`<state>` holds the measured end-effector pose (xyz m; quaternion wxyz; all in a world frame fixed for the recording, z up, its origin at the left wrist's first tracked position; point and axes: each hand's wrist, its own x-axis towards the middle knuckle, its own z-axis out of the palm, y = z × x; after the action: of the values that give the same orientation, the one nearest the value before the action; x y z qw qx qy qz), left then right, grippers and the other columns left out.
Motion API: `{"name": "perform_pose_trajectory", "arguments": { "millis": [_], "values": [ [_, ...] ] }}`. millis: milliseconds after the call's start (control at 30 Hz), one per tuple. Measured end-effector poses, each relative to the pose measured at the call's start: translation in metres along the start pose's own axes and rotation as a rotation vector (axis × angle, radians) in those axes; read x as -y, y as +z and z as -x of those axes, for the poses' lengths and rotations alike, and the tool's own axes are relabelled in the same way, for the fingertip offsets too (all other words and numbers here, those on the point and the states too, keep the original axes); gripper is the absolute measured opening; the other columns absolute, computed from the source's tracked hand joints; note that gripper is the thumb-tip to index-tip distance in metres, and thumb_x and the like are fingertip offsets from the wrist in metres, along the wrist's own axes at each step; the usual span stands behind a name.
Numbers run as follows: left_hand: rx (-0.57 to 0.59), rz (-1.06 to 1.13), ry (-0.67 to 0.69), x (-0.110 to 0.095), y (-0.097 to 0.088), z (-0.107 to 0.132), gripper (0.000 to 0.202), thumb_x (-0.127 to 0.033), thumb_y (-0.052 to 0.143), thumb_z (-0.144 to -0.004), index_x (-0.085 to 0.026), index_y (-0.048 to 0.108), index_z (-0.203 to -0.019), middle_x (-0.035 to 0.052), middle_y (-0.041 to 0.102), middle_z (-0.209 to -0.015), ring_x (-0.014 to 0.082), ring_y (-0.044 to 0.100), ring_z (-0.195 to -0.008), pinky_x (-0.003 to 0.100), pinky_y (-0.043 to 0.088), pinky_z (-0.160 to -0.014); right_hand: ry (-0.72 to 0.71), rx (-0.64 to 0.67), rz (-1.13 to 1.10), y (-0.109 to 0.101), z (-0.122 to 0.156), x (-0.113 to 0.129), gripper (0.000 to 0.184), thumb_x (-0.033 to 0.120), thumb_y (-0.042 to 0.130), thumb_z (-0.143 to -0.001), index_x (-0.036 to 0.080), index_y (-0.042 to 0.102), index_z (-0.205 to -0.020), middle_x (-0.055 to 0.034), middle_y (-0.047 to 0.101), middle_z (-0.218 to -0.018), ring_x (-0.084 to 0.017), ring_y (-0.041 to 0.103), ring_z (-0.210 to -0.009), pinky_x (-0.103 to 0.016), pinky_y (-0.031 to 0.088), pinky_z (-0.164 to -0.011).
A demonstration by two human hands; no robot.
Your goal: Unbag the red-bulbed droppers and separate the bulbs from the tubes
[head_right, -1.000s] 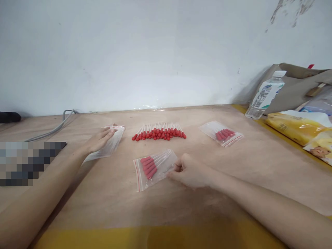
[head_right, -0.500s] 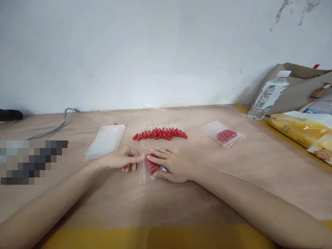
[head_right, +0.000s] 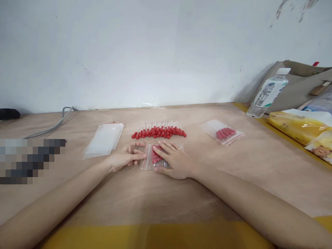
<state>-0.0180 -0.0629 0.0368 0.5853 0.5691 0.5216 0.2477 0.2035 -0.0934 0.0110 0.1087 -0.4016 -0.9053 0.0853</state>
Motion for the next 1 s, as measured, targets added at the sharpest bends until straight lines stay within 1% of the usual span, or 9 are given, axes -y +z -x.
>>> {"name": "perform_pose_trajectory", "arguments": {
  "millis": [200, 433, 600, 633, 700, 767, 833, 900, 1000],
  "values": [
    [0.012, -0.021, -0.026, -0.001, 0.002, 0.001, 0.053, -0.015, 0.07, -0.065, -0.014, 0.039, -0.109, -0.0014, 0.061, -0.071, 0.0024, 0.046, -0.04, 0.014, 0.024, -0.035, -0.004, -0.018, 0.0, 0.0, 0.0, 0.0, 0.076, 0.065, 0.031, -0.081, 0.023, 0.01, -0.141, -0.0102, 0.011, -0.147, -0.027, 0.01, -0.134, -0.048, 0.015, -0.107],
    [0.019, -0.029, -0.035, -0.001, 0.001, 0.0, 0.055, -0.017, 0.071, -0.063, -0.015, 0.04, -0.109, 0.002, 0.064, -0.079, 0.0023, 0.047, -0.041, 0.014, 0.023, -0.034, -0.01, -0.038, -0.02, 0.002, 0.0, -0.002, 0.076, 0.064, 0.034, -0.081, 0.022, 0.013, -0.141, -0.0109, 0.015, -0.146, -0.027, 0.013, -0.134, -0.047, 0.016, -0.107],
    [-0.003, -0.046, -0.007, -0.001, 0.004, 0.0, 0.049, -0.015, 0.067, -0.066, -0.015, 0.039, -0.106, -0.0025, 0.061, -0.069, 0.0021, 0.045, -0.039, 0.014, 0.025, -0.035, 0.0, -0.021, -0.048, -0.002, 0.001, 0.0, 0.074, 0.063, 0.034, -0.082, 0.022, 0.014, -0.141, -0.0111, 0.015, -0.146, -0.027, 0.014, -0.134, -0.048, 0.015, -0.107],
    [-0.007, -0.045, 0.005, -0.001, 0.005, 0.0, 0.048, -0.014, 0.066, -0.066, -0.015, 0.039, -0.105, -0.0038, 0.059, -0.066, 0.0021, 0.044, -0.039, 0.014, 0.026, -0.036, 0.01, -0.027, -0.061, -0.003, 0.0, 0.001, 0.07, 0.06, 0.033, -0.083, 0.022, 0.017, -0.14, -0.0111, 0.018, -0.145, -0.027, 0.016, -0.133, -0.048, 0.016, -0.107],
    [-0.013, -0.041, 0.032, 0.0, 0.008, 0.0, 0.044, -0.012, 0.064, -0.067, -0.015, 0.039, -0.103, -0.0056, 0.057, -0.062, 0.0021, 0.043, -0.038, 0.014, 0.029, -0.039, 0.032, -0.064, -0.092, -0.005, -0.003, 0.003, 0.057, 0.053, 0.029, -0.088, 0.023, 0.03, -0.137, -0.0104, 0.029, -0.142, -0.026, 0.023, -0.131, -0.049, 0.02, -0.104],
    [-0.024, -0.037, 0.058, 0.001, 0.011, 0.0, 0.042, -0.012, 0.063, -0.068, -0.014, 0.039, -0.102, -0.0064, 0.056, -0.06, 0.0021, 0.043, -0.039, 0.015, 0.032, -0.042, 0.033, -0.147, -0.123, -0.006, -0.009, 0.004, 0.044, 0.043, 0.03, -0.091, 0.021, 0.046, -0.126, -0.0099, 0.043, -0.133, -0.025, 0.035, -0.124, -0.047, 0.028, -0.1],
    [-0.031, -0.034, 0.081, 0.002, 0.012, 0.0, 0.043, -0.013, 0.064, -0.068, -0.015, 0.039, -0.102, -0.0065, 0.056, -0.06, 0.0024, 0.043, -0.041, 0.015, 0.034, -0.044, -0.011, -0.257, -0.138, -0.006, -0.017, 0.005, 0.033, 0.031, 0.036, -0.09, 0.019, 0.057, -0.113, -0.0097, 0.053, -0.12, -0.021, 0.046, -0.112, -0.041, 0.036, -0.093],
    [-0.021, -0.028, 0.099, 0.004, 0.012, -0.001, 0.045, -0.014, 0.064, -0.067, -0.015, 0.038, -0.103, -0.007, 0.055, -0.061, 0.0024, 0.042, -0.041, 0.016, 0.034, -0.044, -0.106, -0.329, -0.106, -0.006, -0.026, 0.005, 0.028, 0.019, 0.04, -0.087, 0.019, 0.061, -0.106, -0.0091, 0.058, -0.11, -0.019, 0.05, -0.1, -0.037, 0.039, -0.086],
    [0.008, -0.023, 0.13, 0.008, 0.01, -0.003, 0.045, -0.017, 0.065, -0.067, -0.016, 0.037, -0.103, -0.0076, 0.054, -0.062, 0.0021, 0.041, -0.041, 0.015, 0.033, -0.042, -0.278, -0.306, 0.047, -0.007, -0.039, 0.005, 0.037, 0.01, 0.044, -0.081, 0.025, 0.058, -0.112, -0.0079, 0.058, -0.109, -0.02, 0.048, -0.097, -0.038, 0.037, -0.082]
  ]
}}
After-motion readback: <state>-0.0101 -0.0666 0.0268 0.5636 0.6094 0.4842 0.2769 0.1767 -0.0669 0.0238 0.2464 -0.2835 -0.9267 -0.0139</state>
